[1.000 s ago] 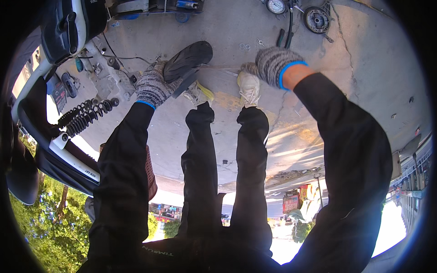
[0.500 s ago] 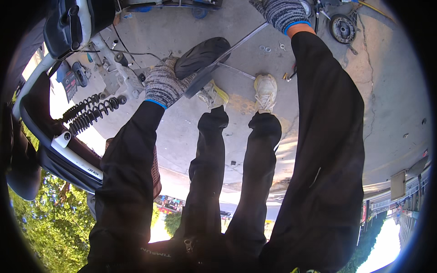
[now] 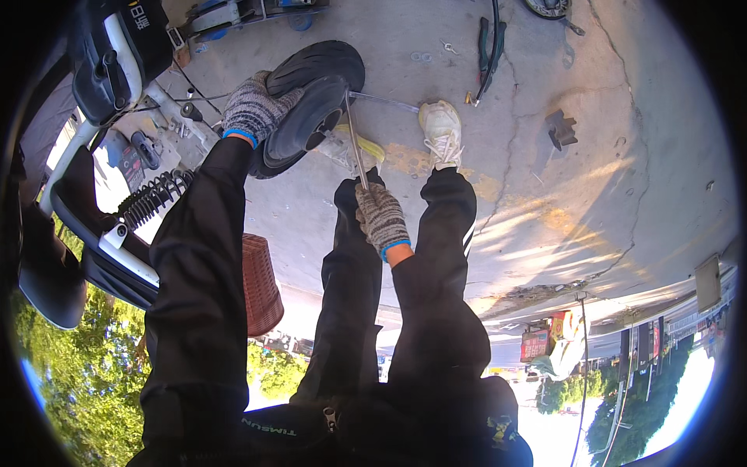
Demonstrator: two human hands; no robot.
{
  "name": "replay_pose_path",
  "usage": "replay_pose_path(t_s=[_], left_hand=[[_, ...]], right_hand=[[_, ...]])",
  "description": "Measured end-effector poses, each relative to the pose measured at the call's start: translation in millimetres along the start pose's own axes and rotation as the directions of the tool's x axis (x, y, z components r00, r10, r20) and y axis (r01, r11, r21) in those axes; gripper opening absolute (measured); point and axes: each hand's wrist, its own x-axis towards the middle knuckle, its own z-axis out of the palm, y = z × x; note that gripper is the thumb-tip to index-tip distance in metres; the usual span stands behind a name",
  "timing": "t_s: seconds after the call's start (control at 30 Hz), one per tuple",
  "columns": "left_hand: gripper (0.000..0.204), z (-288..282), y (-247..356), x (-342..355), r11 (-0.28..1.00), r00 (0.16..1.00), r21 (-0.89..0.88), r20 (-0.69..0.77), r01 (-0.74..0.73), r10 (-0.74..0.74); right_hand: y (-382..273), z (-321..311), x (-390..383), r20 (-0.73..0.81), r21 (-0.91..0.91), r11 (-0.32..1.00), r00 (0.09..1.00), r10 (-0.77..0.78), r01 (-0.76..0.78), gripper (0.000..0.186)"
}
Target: The person removes a motorcycle tire from the wheel using a tire iron, then inflates the tire with a pressure gauge and air hose. The person handles the tire, wheel, and tools on the ground in an outdoor workshop area.
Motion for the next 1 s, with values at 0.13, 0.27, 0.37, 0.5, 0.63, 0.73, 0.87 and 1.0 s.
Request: replay_pose_path(t_s=[0.13, 0.27, 0.37, 0.5, 0.63, 0.73, 0.87, 1.0], left_hand=[[0.076, 0.6, 2.1, 3.0, 1.000, 1.000, 0.024, -0.029, 0.000, 0.000], [0.079, 6.1, 0.0, 5.6, 1.000, 0.999, 0.028, -0.049, 0.011, -0.010], [0.082, 2.3, 5.3, 1.4, 0.999, 0.998, 0.016, -0.041, 0.047, -0.046], [0.085, -5.7, 9.5, 6.9, 0.999, 0.999, 0.009, 0.028, 0.036, -0.037], [0.085, 2.2, 13.4, 8.5, 0.997, 0.998, 0.059, -0.046, 0.041, -0.038], [0.085, 1.8, 7.2, 9.3, 0.998, 0.999, 0.036, -0.034, 0.043, -0.042], [0.083, -2.8, 18.1, 8.6, 0.997, 0.999, 0.070, 0.008, 0.043, -0.044], [0.080, 0.6, 2.0, 13.1, 1.000, 1.000, 0.013, -0.017, -0.022, 0.022]], right_hand=[[-12.6, 48.2, 23.4, -0.013, 0.177, 0.981, 0.997, 0.079, -0.076, 0.037], [-26.9, 78.7, 25.7, 0.007, 0.319, 0.944, 0.997, 0.079, -0.078, 0.038], [-18.2, 112.3, 38.2, -0.002, 0.503, 0.863, 0.999, 0.049, -0.041, 0.041], [-11.0, 158.0, 48.9, -0.089, 0.658, 0.751, 0.996, -0.007, 0.064, 0.036], [-12.6, 177.2, 60.4, -0.177, 0.644, 0.743, 0.980, -0.088, 0.183, 0.032], [-10.4, 187.5, 65.8, -0.229, 0.554, 0.792, 0.962, -0.150, 0.256, 0.029], [-9.6, 191.6, 83.3, -0.367, 0.288, 0.857, 0.876, -0.313, 0.427, 0.028], [13.8, 156.7, 101.2, -0.285, -0.517, 0.704, 0.678, -0.678, 0.487, 0.027]])
